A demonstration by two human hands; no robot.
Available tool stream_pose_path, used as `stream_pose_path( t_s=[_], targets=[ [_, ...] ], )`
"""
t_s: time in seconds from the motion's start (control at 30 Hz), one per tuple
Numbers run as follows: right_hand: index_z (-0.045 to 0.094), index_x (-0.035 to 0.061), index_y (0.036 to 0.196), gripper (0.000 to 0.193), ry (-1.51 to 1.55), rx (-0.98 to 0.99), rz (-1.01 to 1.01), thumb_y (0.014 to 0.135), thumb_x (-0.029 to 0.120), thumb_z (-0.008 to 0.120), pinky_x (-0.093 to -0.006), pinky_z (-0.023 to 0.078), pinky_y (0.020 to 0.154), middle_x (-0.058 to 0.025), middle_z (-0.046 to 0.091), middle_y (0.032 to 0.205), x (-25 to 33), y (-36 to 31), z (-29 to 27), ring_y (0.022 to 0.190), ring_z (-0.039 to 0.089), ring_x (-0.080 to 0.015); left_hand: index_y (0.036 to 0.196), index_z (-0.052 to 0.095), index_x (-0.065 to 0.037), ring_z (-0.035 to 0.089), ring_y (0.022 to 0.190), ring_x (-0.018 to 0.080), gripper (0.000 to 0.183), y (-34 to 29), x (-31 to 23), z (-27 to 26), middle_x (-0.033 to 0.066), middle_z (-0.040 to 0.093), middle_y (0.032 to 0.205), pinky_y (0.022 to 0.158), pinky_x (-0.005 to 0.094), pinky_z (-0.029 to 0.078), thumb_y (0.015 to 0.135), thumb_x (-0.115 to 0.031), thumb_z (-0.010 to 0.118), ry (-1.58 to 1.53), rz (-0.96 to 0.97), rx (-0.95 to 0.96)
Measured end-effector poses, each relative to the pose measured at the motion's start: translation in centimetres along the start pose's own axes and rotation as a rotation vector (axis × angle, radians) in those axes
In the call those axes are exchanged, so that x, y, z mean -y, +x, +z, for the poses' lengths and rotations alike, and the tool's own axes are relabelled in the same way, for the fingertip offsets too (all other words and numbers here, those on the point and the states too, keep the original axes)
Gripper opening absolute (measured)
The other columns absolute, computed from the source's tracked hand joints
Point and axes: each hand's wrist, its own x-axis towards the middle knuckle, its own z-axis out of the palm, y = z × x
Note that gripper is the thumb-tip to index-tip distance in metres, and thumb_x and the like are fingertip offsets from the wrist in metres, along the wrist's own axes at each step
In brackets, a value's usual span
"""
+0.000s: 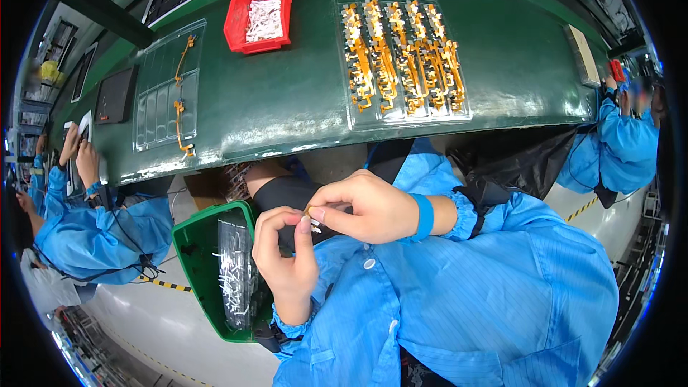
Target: The worker is assembling small electronic components and placing them into a plastic tray on an assembly line.
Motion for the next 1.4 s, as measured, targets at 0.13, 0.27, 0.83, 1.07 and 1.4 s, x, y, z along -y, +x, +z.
stream_pose_path(
  t_s=[0.13,0.27,0.83,1.07,1.4],
  targets=[
    [0.066,-0.0032,0.101,0.019,-0.066,0.082,-0.100,0.092,0.011,0.058,-0.0329,0.053,0.065,-0.0163,0.069,0.083,-0.2,1.5,1.1,0.074,0.069,-0.0265,0.093,0.056,0.002,0.055,0.087,0.0158,0.011,-1.2,0.9,-1.1,0.0096,0.058,0.093,0.080,0.0268,0.045,0.086,0.007,0.062,-0.014,-0.058,-0.094],
    [0.067,-0.0020,0.099,0.019,-0.101,0.153,-0.132,0.092,0.013,0.058,-0.0345,0.052,0.062,-0.0165,0.069,0.081,-0.3,2.8,2.9,0.071,0.068,-0.0295,0.086,0.058,0.002,0.060,0.078,0.0203,0.010,-2.3,1.5,-2.3,0.0132,0.062,0.087,0.071,0.0293,0.048,0.083,0.004,0.067,-0.072,-0.119,-0.224],
    [0.053,0.0027,0.103,0.015,-0.147,0.241,-0.251,0.093,0.013,0.058,-0.0367,0.050,0.059,-0.0132,0.068,0.074,-0.1,5.8,9.4,0.068,0.068,-0.0292,0.092,0.060,0.003,0.057,0.076,0.0127,0.007,-6.4,3.3,-6.9,0.0083,0.061,0.087,0.067,0.0244,0.046,0.090,-0.003,0.064,-0.065,-0.268,-0.351],
    [0.059,-0.0004,0.098,0.014,-0.110,0.285,-0.167,0.092,0.012,0.058,-0.0347,0.054,0.062,-0.0140,0.070,0.077,-0.1,6.1,9.5,0.071,0.070,-0.0273,0.089,0.058,0.002,0.054,0.077,0.0124,0.007,-6.6,3.9,-7.2,0.0073,0.059,0.086,0.068,0.0238,0.043,0.091,-0.003,0.063,-0.173,-0.300,-0.359],
    [0.064,-0.0020,0.089,0.021,-0.123,0.365,-0.059,0.093,0.016,0.054,-0.0336,0.054,0.063,-0.0134,0.070,0.074,-0.1,6.2,9.1,0.069,0.070,-0.0246,0.087,0.057,0.002,0.060,0.083,0.0170,0.010,-6.5,4.8,-7.3,0.0102,0.062,0.088,0.077,0.0274,0.047,0.086,0.002,0.067,-0.254,-0.268,-0.298]
  ],
)
